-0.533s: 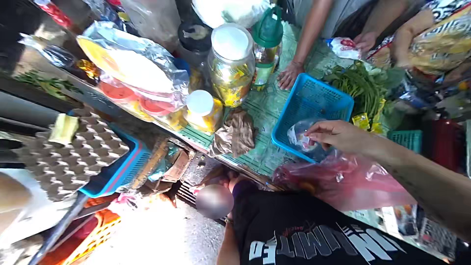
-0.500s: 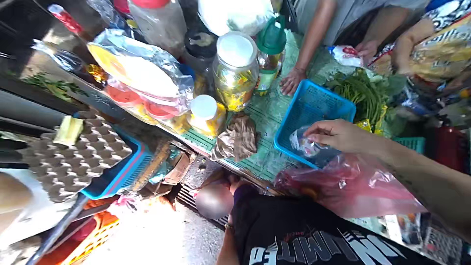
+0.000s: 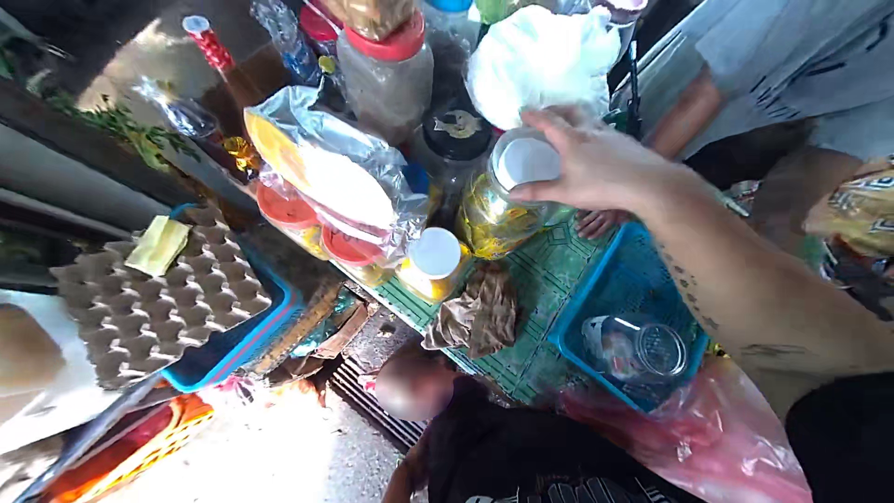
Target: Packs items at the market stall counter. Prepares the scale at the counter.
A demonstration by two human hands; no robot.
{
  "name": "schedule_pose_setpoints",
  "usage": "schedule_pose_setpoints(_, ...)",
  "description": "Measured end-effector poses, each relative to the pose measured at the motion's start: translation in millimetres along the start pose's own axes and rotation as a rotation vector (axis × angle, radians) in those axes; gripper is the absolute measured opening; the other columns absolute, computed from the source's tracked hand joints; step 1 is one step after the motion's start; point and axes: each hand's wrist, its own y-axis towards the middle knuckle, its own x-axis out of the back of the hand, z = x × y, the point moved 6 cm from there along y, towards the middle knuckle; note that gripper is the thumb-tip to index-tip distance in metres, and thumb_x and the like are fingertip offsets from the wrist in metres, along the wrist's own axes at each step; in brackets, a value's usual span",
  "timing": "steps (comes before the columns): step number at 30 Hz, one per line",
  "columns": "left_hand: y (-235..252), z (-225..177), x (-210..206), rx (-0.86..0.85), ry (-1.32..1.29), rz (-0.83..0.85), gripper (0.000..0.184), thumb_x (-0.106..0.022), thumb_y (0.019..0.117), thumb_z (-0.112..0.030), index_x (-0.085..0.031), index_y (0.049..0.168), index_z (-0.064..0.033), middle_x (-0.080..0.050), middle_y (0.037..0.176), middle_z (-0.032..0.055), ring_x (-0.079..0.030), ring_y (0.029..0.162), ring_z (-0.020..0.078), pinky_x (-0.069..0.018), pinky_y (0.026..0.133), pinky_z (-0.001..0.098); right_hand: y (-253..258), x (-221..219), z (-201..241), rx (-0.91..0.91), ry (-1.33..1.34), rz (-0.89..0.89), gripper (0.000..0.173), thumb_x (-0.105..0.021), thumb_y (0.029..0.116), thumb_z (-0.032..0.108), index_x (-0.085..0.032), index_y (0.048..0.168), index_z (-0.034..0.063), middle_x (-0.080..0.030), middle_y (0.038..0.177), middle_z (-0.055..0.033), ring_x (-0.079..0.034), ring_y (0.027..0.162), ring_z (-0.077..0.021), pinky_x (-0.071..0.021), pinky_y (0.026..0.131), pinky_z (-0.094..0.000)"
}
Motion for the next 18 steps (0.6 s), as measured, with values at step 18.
schedule_pose_setpoints(18,-65.8,-298.0,-204.6,-0.396,1.095,0.462,0.055,-0.069,0.0941,-0.036,-0.059,0.135,-0.0012,-0.071,0.119,0.0102,-0.070,0.107,0.0176,-0.0579,0.095,0.0388,-299.5,-121.2,-122.3,-0.391,0.480,0.086,0.083,-0.096,0.0707,0.023,-0.057,0.144,0.0152,-0.051,0.148,-0.0167,-0.058,0.127,-0.0371,-0.0530,0.099,-0.0601)
